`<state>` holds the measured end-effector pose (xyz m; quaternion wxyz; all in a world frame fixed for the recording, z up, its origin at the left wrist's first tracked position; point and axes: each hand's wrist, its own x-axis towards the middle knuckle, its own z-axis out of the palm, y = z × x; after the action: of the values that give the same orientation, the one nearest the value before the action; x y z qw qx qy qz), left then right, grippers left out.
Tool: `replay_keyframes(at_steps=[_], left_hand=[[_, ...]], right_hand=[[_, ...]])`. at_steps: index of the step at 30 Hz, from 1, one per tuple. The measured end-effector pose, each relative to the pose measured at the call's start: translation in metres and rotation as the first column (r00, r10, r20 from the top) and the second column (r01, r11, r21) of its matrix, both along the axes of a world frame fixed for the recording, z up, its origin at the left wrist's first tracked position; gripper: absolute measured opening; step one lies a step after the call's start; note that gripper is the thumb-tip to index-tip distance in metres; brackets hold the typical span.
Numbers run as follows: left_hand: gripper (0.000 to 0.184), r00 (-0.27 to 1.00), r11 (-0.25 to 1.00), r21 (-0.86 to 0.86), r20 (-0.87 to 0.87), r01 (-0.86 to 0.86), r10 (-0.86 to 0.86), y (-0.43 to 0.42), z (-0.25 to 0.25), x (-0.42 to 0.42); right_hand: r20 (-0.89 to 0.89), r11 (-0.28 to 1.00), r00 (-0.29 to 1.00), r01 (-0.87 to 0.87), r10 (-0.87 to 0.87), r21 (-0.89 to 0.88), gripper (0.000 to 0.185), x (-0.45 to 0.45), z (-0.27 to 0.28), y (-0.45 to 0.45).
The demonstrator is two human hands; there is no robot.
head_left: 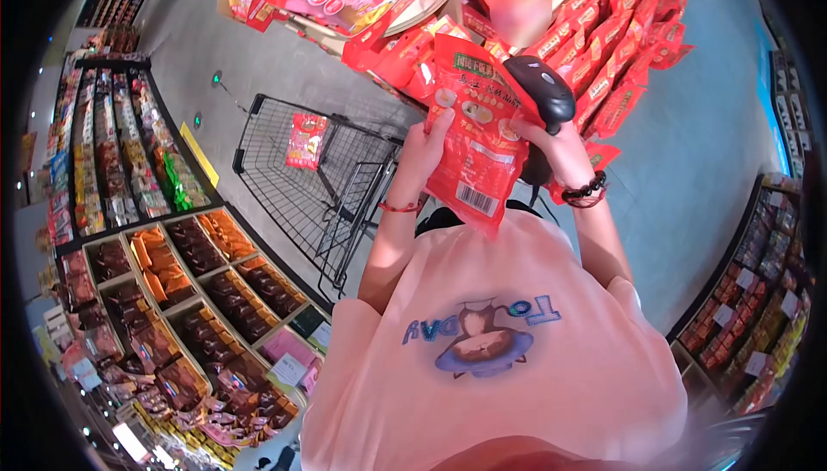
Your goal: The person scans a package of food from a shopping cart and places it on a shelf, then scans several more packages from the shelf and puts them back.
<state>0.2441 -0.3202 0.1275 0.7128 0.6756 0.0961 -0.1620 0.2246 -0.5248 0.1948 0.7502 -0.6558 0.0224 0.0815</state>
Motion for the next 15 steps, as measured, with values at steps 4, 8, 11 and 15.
replay_keyframes(at_steps=[4,8,11,15], left_hand=[[0.038,0.998,0.999,0.029,0.058,0.024,-0.026,-0.014,0.003,0.009],[0.046,0.900,0.950,0.264,0.434,-0.165,0.036,-0.027,0.010,0.010],[0.056,0.849,0.991,-0.022,0.519,0.129,-0.099,-0.045,0.033,0.002],[0.053,0.868,0.981,0.153,0.465,0.116,-0.175,-0.051,0.039,0.010]], right_hand=[[-0.055,0.957,0.980,0.199,-0.192,0.210,0.037,0.002,-0.001,-0.003],[0.231,0.931,0.908,0.307,-0.348,0.196,0.038,0.020,0.016,0.017],[0.397,0.901,0.831,0.433,-0.389,-0.023,0.031,0.030,0.007,0.034],[0.375,0.900,0.896,0.349,-0.239,-0.262,0.028,0.053,0.024,0.050]])
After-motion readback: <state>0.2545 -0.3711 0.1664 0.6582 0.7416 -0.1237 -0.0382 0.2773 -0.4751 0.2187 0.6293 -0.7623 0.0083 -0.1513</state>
